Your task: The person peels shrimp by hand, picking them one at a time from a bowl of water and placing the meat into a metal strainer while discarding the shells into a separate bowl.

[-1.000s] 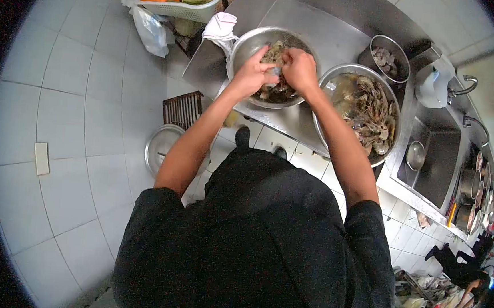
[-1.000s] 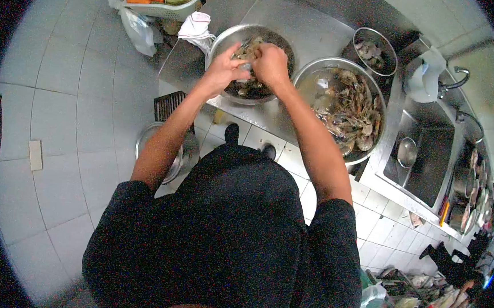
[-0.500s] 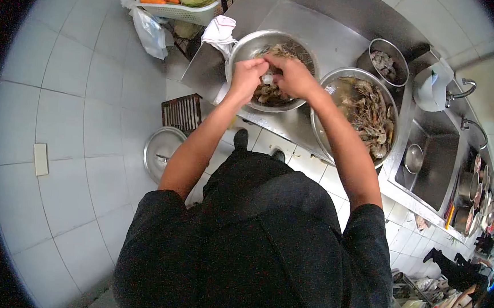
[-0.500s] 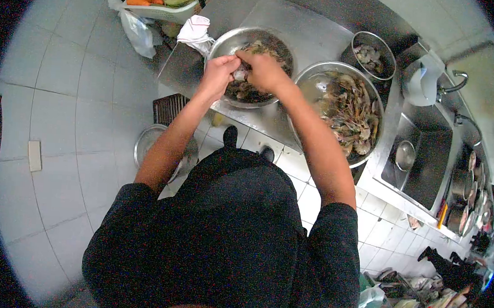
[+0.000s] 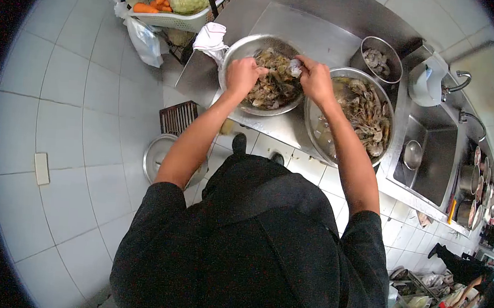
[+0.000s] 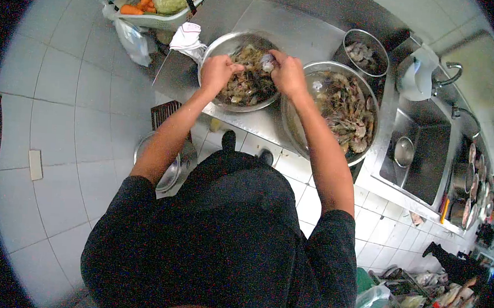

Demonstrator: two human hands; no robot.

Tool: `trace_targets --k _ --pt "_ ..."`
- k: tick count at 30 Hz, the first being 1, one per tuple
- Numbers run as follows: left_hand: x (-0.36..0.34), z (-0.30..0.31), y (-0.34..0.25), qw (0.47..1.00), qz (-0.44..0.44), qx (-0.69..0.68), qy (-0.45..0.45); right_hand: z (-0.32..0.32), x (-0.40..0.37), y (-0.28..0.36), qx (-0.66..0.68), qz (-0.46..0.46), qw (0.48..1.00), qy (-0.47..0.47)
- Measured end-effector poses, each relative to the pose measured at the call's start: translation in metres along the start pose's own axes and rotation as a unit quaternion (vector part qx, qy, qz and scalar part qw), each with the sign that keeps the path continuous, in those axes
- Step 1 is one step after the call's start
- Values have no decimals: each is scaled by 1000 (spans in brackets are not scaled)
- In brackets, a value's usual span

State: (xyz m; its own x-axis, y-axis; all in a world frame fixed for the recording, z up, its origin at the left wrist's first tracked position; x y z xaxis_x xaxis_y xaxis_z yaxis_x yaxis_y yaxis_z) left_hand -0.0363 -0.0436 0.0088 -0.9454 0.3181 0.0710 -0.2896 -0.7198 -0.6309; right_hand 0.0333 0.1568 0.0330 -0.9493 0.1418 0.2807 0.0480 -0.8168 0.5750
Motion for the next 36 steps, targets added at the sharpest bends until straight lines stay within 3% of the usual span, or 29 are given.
trace_targets --k 4,7,8,9,14,17,21,22,28,34,36 --pt "24 -22 21 989 -126 36 -74 -8 -2 -3 13 26 999 -32" --pt "31 -16 9 988 -129 47 -75 -12 -3 -4 6 31 999 -33" --pt "33 -7 -3 998 -18 64 2 -12 -3 -1 2 35 999 -33" --pt "34 -8 -6 994 -39 93 -35 -13 0 0 1 36 999 -34" --pt "41 -11 3 992 -59 106 -34 -19 -3 1 7 45 998 -46" --pt "54 -21 29 997 -75 -2 -34 -23 -1 1 10 39 999 -32" --pt "72 -43 68 961 108 -245 66 -21 -6 1 8 27 999 -15" --pt "63 -27 53 981 53 -181 39 -20 -5 3 2 25 1000 -15" --pt "54 -13 39 999 32 -36 1 -20 -6 8 3 30 1000 -4" --pt "59 -10 39 997 70 27 -3 -25 -6 4 0 36 999 -10" --pt "55 -18 41 946 210 -244 43 -26 -7 5 0 40 999 -15"
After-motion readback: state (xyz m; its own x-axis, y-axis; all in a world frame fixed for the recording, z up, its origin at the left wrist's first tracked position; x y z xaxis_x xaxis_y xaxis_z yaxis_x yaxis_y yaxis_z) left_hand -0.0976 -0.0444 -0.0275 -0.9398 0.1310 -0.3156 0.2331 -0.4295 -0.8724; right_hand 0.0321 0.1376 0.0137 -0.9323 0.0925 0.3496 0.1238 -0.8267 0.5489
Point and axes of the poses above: each hand's wrist, its own x-axis towards the middle knuckle, its own z-axis out of the back of the hand, y = z × x, the point moved 2 cm from there along x, towards the middle knuckle, and after that the axes turned 9 degrees about -x, right-handed, at the moved point
